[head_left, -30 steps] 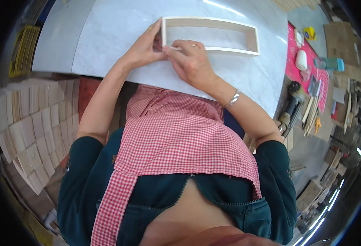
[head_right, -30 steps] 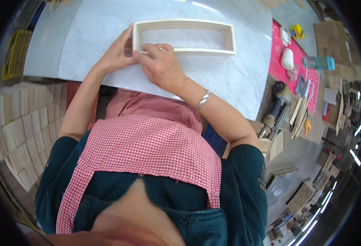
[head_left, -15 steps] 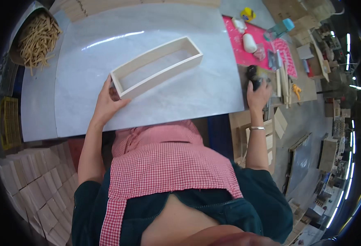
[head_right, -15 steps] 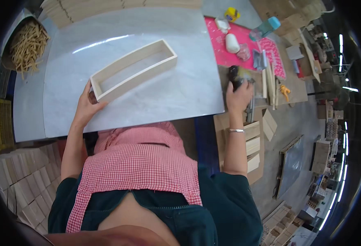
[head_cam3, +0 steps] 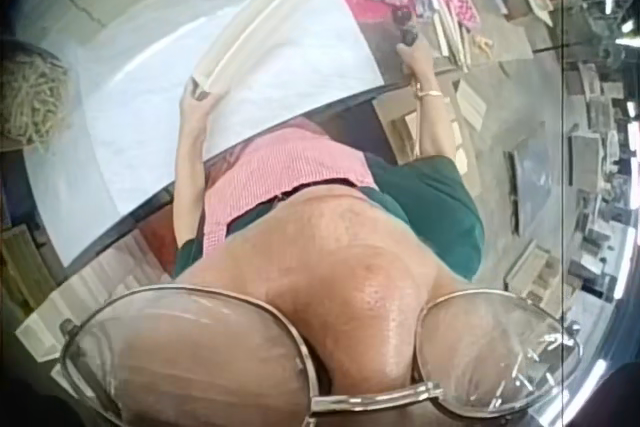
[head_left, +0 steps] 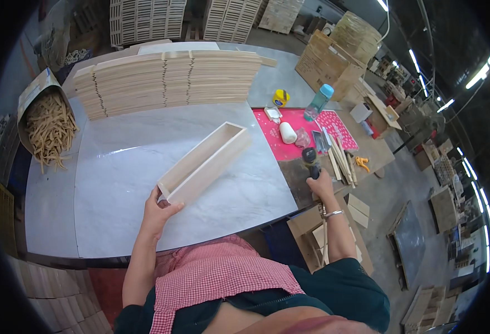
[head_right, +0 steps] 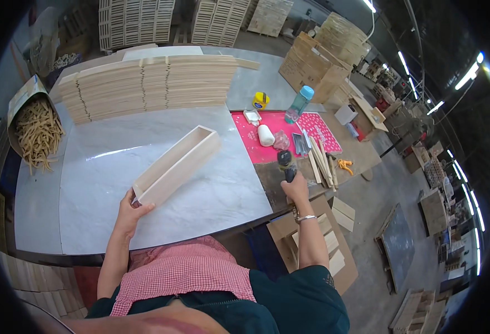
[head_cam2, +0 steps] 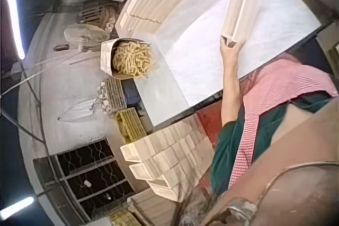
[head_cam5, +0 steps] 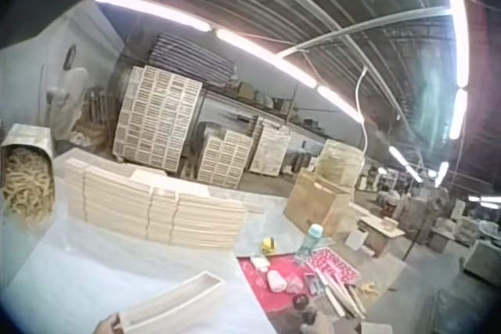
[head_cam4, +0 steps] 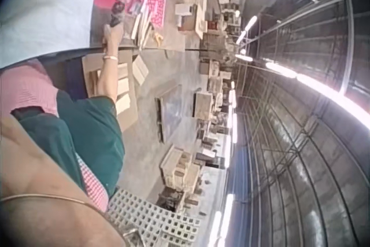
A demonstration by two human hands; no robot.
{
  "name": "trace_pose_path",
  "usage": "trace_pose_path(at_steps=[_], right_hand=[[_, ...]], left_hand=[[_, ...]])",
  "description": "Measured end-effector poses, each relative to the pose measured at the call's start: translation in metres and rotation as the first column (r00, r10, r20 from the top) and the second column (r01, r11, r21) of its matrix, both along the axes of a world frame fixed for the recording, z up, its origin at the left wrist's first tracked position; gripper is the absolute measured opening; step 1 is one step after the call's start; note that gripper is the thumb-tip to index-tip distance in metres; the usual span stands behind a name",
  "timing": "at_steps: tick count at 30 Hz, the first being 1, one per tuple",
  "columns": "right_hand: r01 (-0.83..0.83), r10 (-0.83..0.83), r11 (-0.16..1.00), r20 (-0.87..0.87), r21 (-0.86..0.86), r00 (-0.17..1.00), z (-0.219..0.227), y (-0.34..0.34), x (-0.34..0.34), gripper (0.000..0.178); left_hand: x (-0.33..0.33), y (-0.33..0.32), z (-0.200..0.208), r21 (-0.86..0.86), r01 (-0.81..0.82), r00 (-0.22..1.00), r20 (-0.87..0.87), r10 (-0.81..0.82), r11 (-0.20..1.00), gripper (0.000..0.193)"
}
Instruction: Assembling small wooden boxes by gluing and stapling wooden slats and blocks together.
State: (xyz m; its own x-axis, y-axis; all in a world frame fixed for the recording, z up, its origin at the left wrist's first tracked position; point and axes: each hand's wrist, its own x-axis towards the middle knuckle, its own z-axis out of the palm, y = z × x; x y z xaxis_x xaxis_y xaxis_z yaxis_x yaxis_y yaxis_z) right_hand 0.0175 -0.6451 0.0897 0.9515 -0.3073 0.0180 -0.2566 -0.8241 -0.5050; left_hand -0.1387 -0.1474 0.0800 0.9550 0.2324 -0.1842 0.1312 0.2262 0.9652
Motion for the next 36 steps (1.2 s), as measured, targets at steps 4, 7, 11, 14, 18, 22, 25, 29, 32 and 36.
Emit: trace_pose_path(at_steps=[4, 7, 11, 14, 18, 22, 25, 29, 32, 36], right_hand=[[-0.054, -0.003, 0.943, 0.170, 0.329, 0.986, 0.065, 0.060, -0.065, 0.031], [-0.161, -0.021, 0.856, 0.344, 0.492, 0.939, 0.098, 0.115, -0.108, 0.026], [-0.228, 0.103, 0.698, 0.219, 0.679, 0.970, 0.090, 0.174, -0.145, 0.023], [-0.207, 0.186, 0.704, 0.105, 0.679, 0.977, 0.077, 0.190, -0.178, 0.028], [-0.251, 0.303, 0.720, 0.032, 0.647, 0.952, 0.084, 0.227, -0.195, 0.028], [-0.233, 0.329, 0.686, -0.008, 0.689, 0.944, 0.078, 0.233, -0.197, 0.029], [-0.302, 0.489, 0.787, -0.246, 0.537, 0.837, 0.068, 0.216, -0.192, 0.046], [-0.404, 0.555, 0.817, -0.368, 0.412, 0.746, 0.065, 0.212, -0.192, 0.052], [-0.512, 0.594, 0.804, -0.434, 0.302, 0.677, 0.065, 0.211, -0.192, 0.052], [-0.649, 0.621, 0.743, -0.527, 0.162, 0.580, 0.063, 0.211, -0.191, 0.053]], left_hand=[[0.003, -0.002, 0.006, 0.005, -0.018, 1.000, -0.002, 0.018, 1.000, 0.083], [0.010, -0.006, 0.017, 0.021, -0.022, 1.000, 0.005, 0.022, 1.000, 0.080], [0.024, -0.011, 0.010, 0.005, -0.012, 0.999, 0.050, 0.012, 1.000, 0.072], [0.025, -0.028, 0.038, 0.114, 0.032, 0.994, 0.101, -0.044, 0.993, 0.070], [0.014, -0.032, 0.023, 0.237, -0.030, 0.999, 0.033, 0.022, 0.971, 0.078], [0.013, -0.032, 0.025, 0.230, -0.027, 0.999, 0.037, 0.018, 0.973, 0.081], [0.010, -0.034, 0.034, 0.297, -0.010, 1.000, -0.005, 0.012, 0.955, 0.082], [0.007, -0.032, 0.032, 0.286, -0.010, 1.000, -0.006, 0.012, 0.958, 0.081], [0.006, -0.032, 0.031, 0.251, -0.018, 1.000, 0.004, 0.018, 0.968, 0.079], [0.005, -0.033, 0.035, 0.340, -0.009, 1.000, 0.004, 0.008, 0.940, 0.084]])
